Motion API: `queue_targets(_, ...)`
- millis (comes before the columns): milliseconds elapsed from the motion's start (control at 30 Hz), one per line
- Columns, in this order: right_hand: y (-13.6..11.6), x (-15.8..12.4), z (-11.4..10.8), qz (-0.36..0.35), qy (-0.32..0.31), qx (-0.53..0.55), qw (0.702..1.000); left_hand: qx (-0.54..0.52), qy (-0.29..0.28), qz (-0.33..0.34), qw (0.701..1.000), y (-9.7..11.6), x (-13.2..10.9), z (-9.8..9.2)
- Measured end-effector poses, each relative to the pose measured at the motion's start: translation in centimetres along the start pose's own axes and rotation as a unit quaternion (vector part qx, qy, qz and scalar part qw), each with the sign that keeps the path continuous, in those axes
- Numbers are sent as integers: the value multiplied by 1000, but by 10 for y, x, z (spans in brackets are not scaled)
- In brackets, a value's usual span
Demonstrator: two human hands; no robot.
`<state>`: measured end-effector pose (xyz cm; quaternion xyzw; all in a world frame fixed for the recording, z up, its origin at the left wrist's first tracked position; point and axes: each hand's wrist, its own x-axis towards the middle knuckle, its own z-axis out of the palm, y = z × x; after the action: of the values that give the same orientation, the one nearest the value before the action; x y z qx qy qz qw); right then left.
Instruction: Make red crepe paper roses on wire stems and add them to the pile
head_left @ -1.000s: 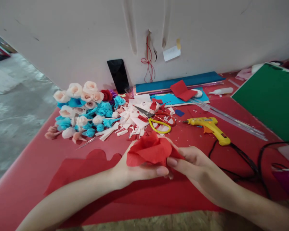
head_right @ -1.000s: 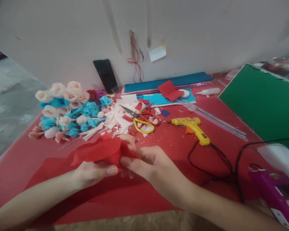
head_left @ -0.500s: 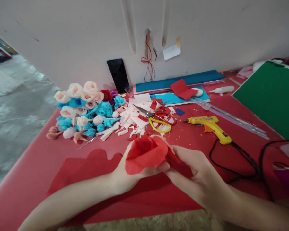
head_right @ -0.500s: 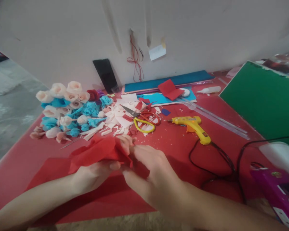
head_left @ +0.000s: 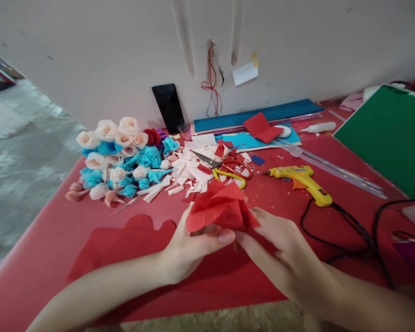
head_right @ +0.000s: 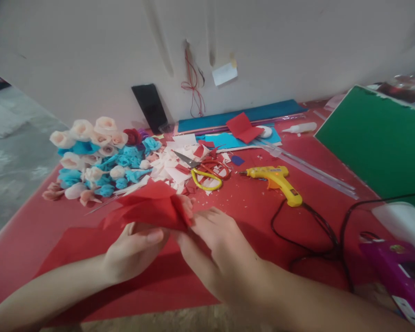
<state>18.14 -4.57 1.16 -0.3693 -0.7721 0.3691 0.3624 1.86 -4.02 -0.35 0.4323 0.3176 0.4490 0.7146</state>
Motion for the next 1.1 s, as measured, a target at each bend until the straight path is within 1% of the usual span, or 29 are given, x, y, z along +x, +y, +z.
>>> queue_targets(100,0,0,1,22,15,23,999,-34,-4,4,999,3,1,4)
queue_targets(167,-1,1,1,30,18,31,999,-35,2,0,999,4,2,6)
queue_targets(267,-3,2,-1,30,0,43,999,-12,6,4,1000,3,1,5)
queue_targets(400,-4,2,-4,11,1,39,999,3,6,15,1000,3,1,5)
queue_targets(500,-3,1,-3,8,-13,38,999,1,30,21,999,3,1,5)
queue_targets(600,1,1,0,38,-31,44,998,-1,62,14,998,2,1,6)
queue_targets(700,4,1,2,40,-8,47,998,6,69,23,997,0,0,6)
queue_targets(767,4,1,0,20,6,35,999,7,52,32,998,0,1,6)
queue_targets(867,-1,4,-9,12,-12,18,1000,-11,0,9,1000,1,5,2)
queue_targets(933,-7,6,-19,25,-36,11,999,-11,-19,0,1000,2,11,-3)
queue_targets(967,-9,7,-25,28,-50,5,998,-5,-12,1,1000,2,16,-6)
queue_targets(1000,-11,7,-30,27,-66,-9,997,-1,-20,5,1000,2,20,-10)
queue_targets(1033,-12,8,-35,21,-85,-27,996,7,-42,-26,999,3,25,-13)
queue_targets(1100,-11,7,-43,19,-136,-77,988,9,-67,-58,996,8,33,-20)
